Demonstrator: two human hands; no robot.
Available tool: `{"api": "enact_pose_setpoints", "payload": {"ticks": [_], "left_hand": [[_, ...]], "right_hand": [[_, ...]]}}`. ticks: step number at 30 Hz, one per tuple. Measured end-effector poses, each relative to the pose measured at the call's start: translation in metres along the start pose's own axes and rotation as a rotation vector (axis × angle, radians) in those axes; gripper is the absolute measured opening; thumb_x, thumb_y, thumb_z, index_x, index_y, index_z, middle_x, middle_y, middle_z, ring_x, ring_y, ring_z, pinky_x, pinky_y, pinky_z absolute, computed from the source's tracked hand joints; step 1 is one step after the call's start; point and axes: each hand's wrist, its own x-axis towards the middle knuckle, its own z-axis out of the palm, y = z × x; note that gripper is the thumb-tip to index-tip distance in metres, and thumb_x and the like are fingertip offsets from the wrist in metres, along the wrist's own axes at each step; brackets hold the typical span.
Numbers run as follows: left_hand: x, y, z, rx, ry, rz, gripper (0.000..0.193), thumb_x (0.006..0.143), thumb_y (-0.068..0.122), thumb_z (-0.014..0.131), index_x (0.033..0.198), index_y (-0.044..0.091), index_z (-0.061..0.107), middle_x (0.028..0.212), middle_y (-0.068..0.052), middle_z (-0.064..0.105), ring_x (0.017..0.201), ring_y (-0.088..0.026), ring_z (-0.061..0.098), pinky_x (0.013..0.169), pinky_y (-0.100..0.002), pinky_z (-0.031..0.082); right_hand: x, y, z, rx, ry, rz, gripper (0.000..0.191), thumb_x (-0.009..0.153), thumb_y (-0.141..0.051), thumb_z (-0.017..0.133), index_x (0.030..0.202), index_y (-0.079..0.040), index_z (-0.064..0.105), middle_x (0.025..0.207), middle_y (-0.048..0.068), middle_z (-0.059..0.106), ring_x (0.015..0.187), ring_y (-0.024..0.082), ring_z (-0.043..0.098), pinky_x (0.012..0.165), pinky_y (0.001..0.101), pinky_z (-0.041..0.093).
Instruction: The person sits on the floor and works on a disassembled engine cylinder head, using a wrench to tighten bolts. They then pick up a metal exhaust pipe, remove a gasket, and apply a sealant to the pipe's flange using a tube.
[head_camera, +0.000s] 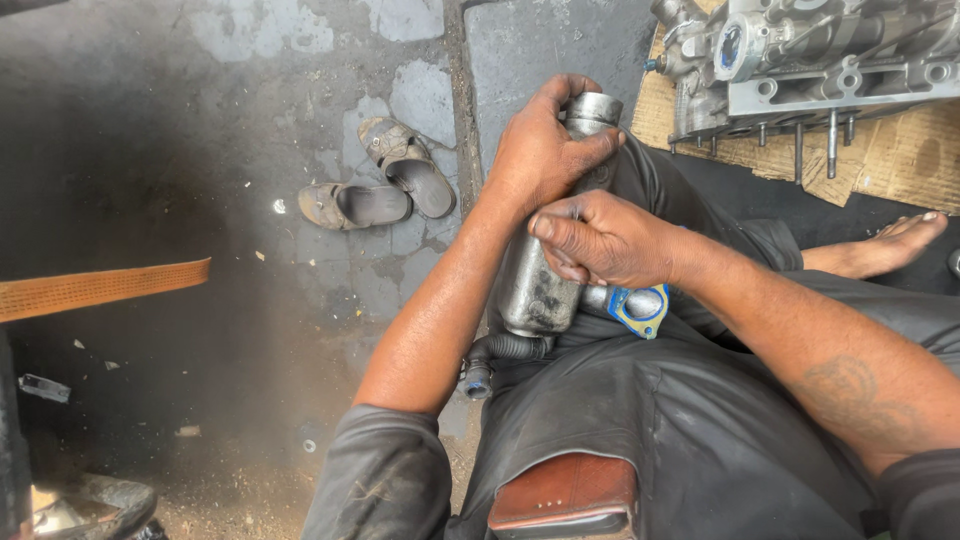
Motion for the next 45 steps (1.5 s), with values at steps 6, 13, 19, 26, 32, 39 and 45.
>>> {"api": "enact_pose_setpoints", "payload": {"ticks": [6,13,19,26,32,39,45], "left_hand": [[-0.001,0.0,0.0,-0.022,-0.006,0.001,0.055,0.073,0.032,0.086,0.12,0.011,0.065,0.1,-0.01,0.079,0.089,-0.021,0.078,0.081,-0.035,0.061],[-0.002,0.002,0.0,0.03,-0.006,-0.011,0.061,0.073,0.035,0.086,0.124,0.012,0.063,0.101,-0.011,0.078,0.09,-0.022,0.078,0.083,-0.036,0.06],[0.001,0.001,-0.001,-0.014,-0.012,-0.001,0.058,0.072,0.036,0.085,0.121,0.012,0.065,0.103,-0.01,0.079,0.093,-0.021,0.078,0.083,-0.036,0.061],[0.002,0.0,-0.002,-0.024,-0.034,-0.028,0.06,0.073,0.037,0.084,0.122,0.01,0.064,0.102,-0.012,0.079,0.091,-0.023,0.079,0.083,-0.036,0.061],[0.003,-0.002,0.002,0.002,0.014,0.045,0.061,0.072,0.037,0.086,0.123,0.01,0.064,0.104,-0.013,0.078,0.092,-0.024,0.077,0.082,-0.038,0.06],[0.004,0.0,0.001,0.036,-0.004,0.005,0.059,0.071,0.037,0.086,0.12,0.012,0.065,0.101,-0.011,0.078,0.09,-0.023,0.079,0.08,-0.037,0.062],[0.004,0.002,0.004,0.07,0.005,0.015,0.061,0.071,0.038,0.086,0.122,0.012,0.064,0.104,-0.012,0.078,0.093,-0.025,0.078,0.084,-0.039,0.06]], "right_hand": [[-0.004,-0.007,-0.006,0.043,0.018,-0.005,0.057,0.102,-0.056,0.046,0.07,-0.009,0.051,0.061,0.001,0.053,0.047,0.008,0.046,0.041,0.0257,0.04],[-0.008,-0.012,0.006,-0.211,-0.101,0.078,0.059,0.104,-0.055,0.043,0.07,-0.009,0.056,0.058,-0.002,0.052,0.053,0.009,0.05,0.052,0.0263,0.047],[-0.013,-0.018,-0.002,-0.189,-0.086,0.098,0.055,0.102,-0.055,0.045,0.074,-0.008,0.057,0.058,-0.002,0.052,0.053,0.009,0.049,0.05,0.0269,0.045],[-0.009,-0.01,-0.001,0.107,-0.006,-0.093,0.059,0.103,-0.061,0.046,0.074,-0.01,0.053,0.065,0.0,0.057,0.05,0.005,0.048,0.044,0.0221,0.04],[-0.003,-0.011,0.003,-0.116,-0.074,0.064,0.059,0.1,-0.061,0.043,0.075,-0.01,0.057,0.062,-0.002,0.055,0.05,0.005,0.05,0.045,0.0228,0.044],[-0.002,-0.023,0.003,-0.155,-0.027,0.149,0.057,0.1,-0.057,0.044,0.072,-0.009,0.056,0.059,-0.001,0.054,0.048,0.008,0.049,0.044,0.0261,0.043],[-0.016,-0.013,0.0,-0.35,-0.065,0.087,0.058,0.103,-0.051,0.045,0.066,-0.008,0.056,0.055,-0.001,0.053,0.052,0.01,0.052,0.051,0.0293,0.048]]}}
